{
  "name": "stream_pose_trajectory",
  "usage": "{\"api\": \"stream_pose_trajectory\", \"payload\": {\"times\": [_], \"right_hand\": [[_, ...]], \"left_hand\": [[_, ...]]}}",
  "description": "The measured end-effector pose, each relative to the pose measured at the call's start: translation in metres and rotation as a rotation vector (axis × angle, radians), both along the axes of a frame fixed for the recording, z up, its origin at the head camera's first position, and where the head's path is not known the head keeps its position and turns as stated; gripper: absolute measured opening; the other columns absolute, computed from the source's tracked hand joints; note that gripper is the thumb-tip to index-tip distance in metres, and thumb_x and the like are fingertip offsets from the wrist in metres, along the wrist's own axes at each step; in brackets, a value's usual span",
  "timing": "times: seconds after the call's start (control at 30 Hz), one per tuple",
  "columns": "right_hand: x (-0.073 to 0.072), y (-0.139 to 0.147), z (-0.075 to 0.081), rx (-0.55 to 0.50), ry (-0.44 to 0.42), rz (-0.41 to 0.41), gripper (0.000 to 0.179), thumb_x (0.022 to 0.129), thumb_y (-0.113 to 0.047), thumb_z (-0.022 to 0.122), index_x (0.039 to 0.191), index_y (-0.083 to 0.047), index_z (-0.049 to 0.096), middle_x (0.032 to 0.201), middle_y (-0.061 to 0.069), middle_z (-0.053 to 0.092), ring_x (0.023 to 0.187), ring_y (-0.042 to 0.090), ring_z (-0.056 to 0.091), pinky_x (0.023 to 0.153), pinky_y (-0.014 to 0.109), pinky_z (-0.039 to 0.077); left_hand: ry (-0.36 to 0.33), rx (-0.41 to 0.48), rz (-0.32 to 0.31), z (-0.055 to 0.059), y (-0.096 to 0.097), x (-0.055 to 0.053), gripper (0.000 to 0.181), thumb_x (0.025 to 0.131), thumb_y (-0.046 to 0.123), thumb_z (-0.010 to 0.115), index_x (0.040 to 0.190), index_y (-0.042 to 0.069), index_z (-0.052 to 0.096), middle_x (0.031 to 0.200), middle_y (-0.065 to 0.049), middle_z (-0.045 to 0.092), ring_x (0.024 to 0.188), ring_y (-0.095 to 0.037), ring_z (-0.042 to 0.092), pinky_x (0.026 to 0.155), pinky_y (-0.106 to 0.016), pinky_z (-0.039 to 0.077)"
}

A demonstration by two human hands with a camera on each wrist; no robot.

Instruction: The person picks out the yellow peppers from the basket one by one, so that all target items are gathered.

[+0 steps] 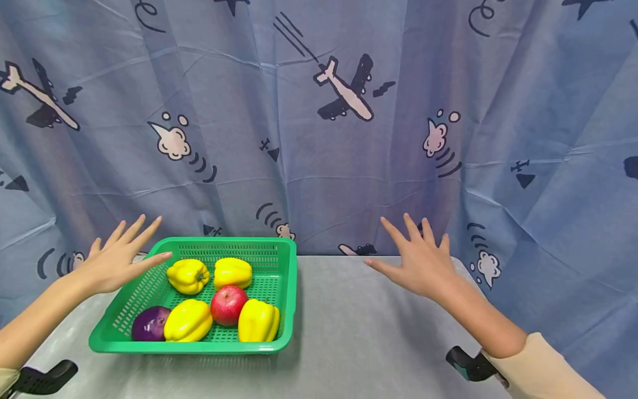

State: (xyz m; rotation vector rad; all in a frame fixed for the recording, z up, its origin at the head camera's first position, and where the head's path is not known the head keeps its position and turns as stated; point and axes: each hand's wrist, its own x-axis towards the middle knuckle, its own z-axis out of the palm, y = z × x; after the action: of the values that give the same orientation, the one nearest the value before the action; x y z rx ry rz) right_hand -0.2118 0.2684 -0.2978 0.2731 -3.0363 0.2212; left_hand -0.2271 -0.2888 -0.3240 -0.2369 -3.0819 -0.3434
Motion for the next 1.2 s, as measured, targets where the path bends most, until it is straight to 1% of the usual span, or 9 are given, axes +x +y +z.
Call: {"api": "stream_pose_trajectory", "payload": {"times": [0.17, 0.27, 0.37, 0.5, 0.7, 0.87, 1.0, 1.2], "right_hand": [[0.003, -0.007, -0.002, -0.007, 0.015, 0.024, 0.102, 0.092, -0.08, 0.058, 0.17, -0.024, 0.024, 0.17, 0.034, 0.016, 0.151, 0.067, 0.012, 0.108, 0.093, 0.009], [0.005, -0.012, -0.003, -0.006, 0.027, 0.04, 0.1, 0.092, -0.079, 0.059, 0.17, -0.024, 0.025, 0.169, 0.034, 0.019, 0.149, 0.068, 0.015, 0.107, 0.094, 0.01], [0.006, -0.016, -0.004, -0.001, 0.032, 0.048, 0.099, 0.093, -0.079, 0.058, 0.17, -0.024, 0.026, 0.169, 0.034, 0.021, 0.149, 0.067, 0.018, 0.107, 0.093, 0.013], [0.006, -0.022, -0.005, -0.009, 0.039, 0.058, 0.098, 0.093, -0.078, 0.058, 0.169, -0.024, 0.027, 0.168, 0.033, 0.023, 0.149, 0.066, 0.021, 0.107, 0.092, 0.017], [0.007, -0.03, -0.009, -0.036, 0.041, 0.081, 0.095, 0.094, -0.077, 0.058, 0.168, -0.025, 0.03, 0.168, 0.031, 0.027, 0.149, 0.064, 0.024, 0.108, 0.091, 0.019], [0.009, -0.037, -0.012, -0.06, 0.064, 0.105, 0.092, 0.096, -0.074, 0.06, 0.167, -0.024, 0.033, 0.167, 0.029, 0.031, 0.149, 0.062, 0.028, 0.11, 0.088, 0.025], [0.01, -0.04, -0.015, -0.08, 0.086, 0.126, 0.089, 0.096, -0.07, 0.062, 0.166, -0.021, 0.037, 0.166, 0.028, 0.035, 0.148, 0.06, 0.032, 0.111, 0.085, 0.03], [0.009, -0.044, -0.02, -0.11, 0.093, 0.154, 0.086, 0.097, -0.068, 0.063, 0.164, -0.019, 0.041, 0.163, 0.027, 0.04, 0.147, 0.057, 0.037, 0.11, 0.082, 0.034]], "left_hand": [[-0.02, 0.04, 0.01, -0.003, -0.007, 0.001, 0.098, 0.101, 0.074, 0.045, 0.171, 0.017, 0.008, 0.172, -0.032, 0.003, 0.152, -0.066, 0.001, 0.109, -0.092, 0.001], [-0.021, 0.068, 0.008, -0.006, -0.011, 0.002, 0.097, 0.102, 0.073, 0.045, 0.171, 0.018, 0.006, 0.172, -0.031, 0.002, 0.152, -0.066, 0.002, 0.108, -0.092, 0.001], [-0.016, 0.097, 0.003, -0.009, -0.014, 0.004, 0.095, 0.103, 0.071, 0.045, 0.171, 0.018, 0.004, 0.173, -0.031, 0.002, 0.152, -0.066, 0.003, 0.108, -0.092, 0.004], [-0.005, 0.142, -0.008, -0.013, -0.018, 0.006, 0.092, 0.105, 0.066, 0.045, 0.171, 0.017, 0.004, 0.172, -0.032, 0.003, 0.152, -0.066, 0.004, 0.107, -0.092, 0.009], [0.02, 0.25, -0.038, -0.026, -0.026, 0.01, 0.088, 0.109, 0.055, 0.047, 0.17, 0.009, 0.005, 0.17, -0.037, 0.005, 0.151, -0.068, 0.005, 0.11, -0.09, 0.012], [0.036, 0.335, -0.056, -0.036, -0.032, 0.014, 0.084, 0.11, 0.048, 0.048, 0.17, 0.007, 0.005, 0.17, -0.036, 0.007, 0.153, -0.064, 0.01, 0.112, -0.087, 0.016], [0.043, 0.376, -0.05, -0.043, -0.034, 0.016, 0.081, 0.111, 0.046, 0.047, 0.17, 0.007, 0.006, 0.171, -0.035, 0.01, 0.153, -0.061, 0.013, 0.112, -0.086, 0.018], [0.046, 0.422, -0.039, -0.052, -0.037, 0.02, 0.077, 0.113, 0.043, 0.044, 0.169, 0.005, 0.009, 0.169, -0.036, 0.015, 0.152, -0.063, 0.016, 0.112, -0.086, 0.018]]}}
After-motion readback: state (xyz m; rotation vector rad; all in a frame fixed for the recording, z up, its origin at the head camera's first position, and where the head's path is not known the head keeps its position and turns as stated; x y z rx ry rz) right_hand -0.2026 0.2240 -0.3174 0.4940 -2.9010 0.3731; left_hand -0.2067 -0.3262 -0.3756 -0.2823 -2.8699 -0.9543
